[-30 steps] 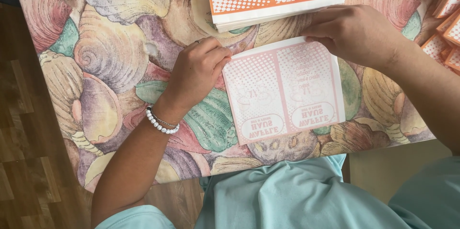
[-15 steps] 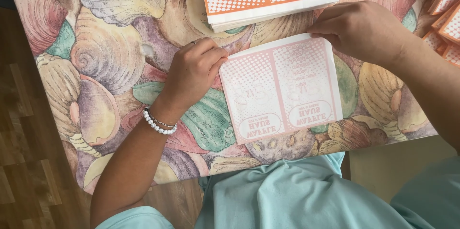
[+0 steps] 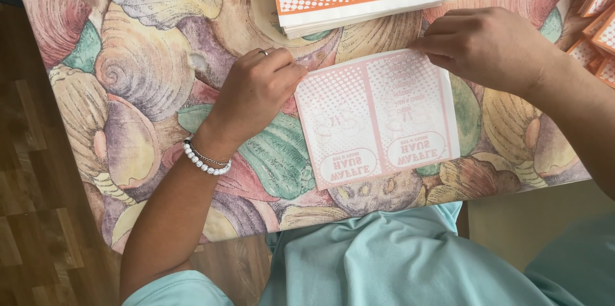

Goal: Folding printed paper sheets into bags and organizing them into stacks on a table.

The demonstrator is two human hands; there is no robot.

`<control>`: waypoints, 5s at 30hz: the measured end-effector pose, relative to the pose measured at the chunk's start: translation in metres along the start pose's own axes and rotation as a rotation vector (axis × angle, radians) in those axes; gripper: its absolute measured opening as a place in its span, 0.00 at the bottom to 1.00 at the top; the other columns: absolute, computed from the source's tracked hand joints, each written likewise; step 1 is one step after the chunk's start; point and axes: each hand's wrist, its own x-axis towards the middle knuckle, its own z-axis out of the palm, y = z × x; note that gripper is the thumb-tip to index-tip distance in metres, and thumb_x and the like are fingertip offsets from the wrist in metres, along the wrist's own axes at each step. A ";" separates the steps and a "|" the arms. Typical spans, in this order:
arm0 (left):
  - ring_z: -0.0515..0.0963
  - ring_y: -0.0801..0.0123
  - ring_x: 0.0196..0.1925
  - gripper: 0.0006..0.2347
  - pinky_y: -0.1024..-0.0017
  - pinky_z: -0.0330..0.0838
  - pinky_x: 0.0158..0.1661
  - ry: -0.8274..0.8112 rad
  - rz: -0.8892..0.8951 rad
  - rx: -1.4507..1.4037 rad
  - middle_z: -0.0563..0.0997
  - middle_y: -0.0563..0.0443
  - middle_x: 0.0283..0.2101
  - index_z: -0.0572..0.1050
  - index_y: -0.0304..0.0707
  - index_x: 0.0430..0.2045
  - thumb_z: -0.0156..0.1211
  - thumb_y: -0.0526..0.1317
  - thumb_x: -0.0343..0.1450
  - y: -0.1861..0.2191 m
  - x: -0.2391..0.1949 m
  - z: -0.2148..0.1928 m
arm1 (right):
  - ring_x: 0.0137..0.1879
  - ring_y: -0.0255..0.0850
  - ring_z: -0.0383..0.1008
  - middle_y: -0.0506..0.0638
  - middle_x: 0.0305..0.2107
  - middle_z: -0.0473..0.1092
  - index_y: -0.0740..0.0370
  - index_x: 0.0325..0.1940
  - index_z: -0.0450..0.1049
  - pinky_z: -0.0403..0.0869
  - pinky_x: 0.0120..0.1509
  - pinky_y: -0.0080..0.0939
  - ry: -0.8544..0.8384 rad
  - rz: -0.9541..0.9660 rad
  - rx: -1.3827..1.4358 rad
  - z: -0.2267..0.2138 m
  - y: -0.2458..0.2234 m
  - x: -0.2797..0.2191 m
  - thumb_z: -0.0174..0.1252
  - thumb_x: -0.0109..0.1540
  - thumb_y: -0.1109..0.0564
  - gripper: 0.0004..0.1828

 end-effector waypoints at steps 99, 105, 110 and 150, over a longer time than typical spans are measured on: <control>0.72 0.59 0.50 0.22 0.69 0.75 0.52 -0.230 -0.151 0.590 0.72 0.48 0.49 0.67 0.35 0.64 0.48 0.36 0.72 0.083 0.007 0.034 | 0.36 0.34 0.71 0.35 0.30 0.68 0.41 0.76 0.62 0.75 0.39 0.32 -0.182 -0.110 -0.492 -0.003 -0.041 0.012 0.54 0.65 0.58 0.35; 0.70 0.57 0.60 0.22 0.62 0.74 0.56 -0.299 -0.185 0.653 0.69 0.46 0.60 0.65 0.34 0.64 0.49 0.40 0.72 0.089 0.011 0.037 | 0.33 0.34 0.70 0.36 0.30 0.67 0.40 0.77 0.63 0.73 0.36 0.32 -0.137 -0.069 -0.482 0.000 -0.042 0.008 0.53 0.65 0.58 0.35; 0.72 0.61 0.48 0.22 0.62 0.72 0.54 -0.292 -0.169 0.644 0.71 0.50 0.52 0.66 0.37 0.65 0.47 0.38 0.73 0.088 0.016 0.035 | 0.39 0.35 0.72 0.35 0.36 0.69 0.39 0.76 0.64 0.74 0.43 0.32 -0.138 -0.037 -0.489 0.002 -0.043 0.007 0.50 0.66 0.56 0.32; 0.74 0.65 0.41 0.19 0.72 0.72 0.28 -0.188 -0.212 0.575 0.71 0.57 0.40 0.69 0.50 0.56 0.56 0.39 0.69 0.090 0.043 0.055 | 0.40 0.34 0.69 0.38 0.38 0.70 0.51 0.58 0.77 0.79 0.40 0.32 -0.083 0.046 -0.335 0.002 -0.025 -0.015 0.58 0.68 0.56 0.14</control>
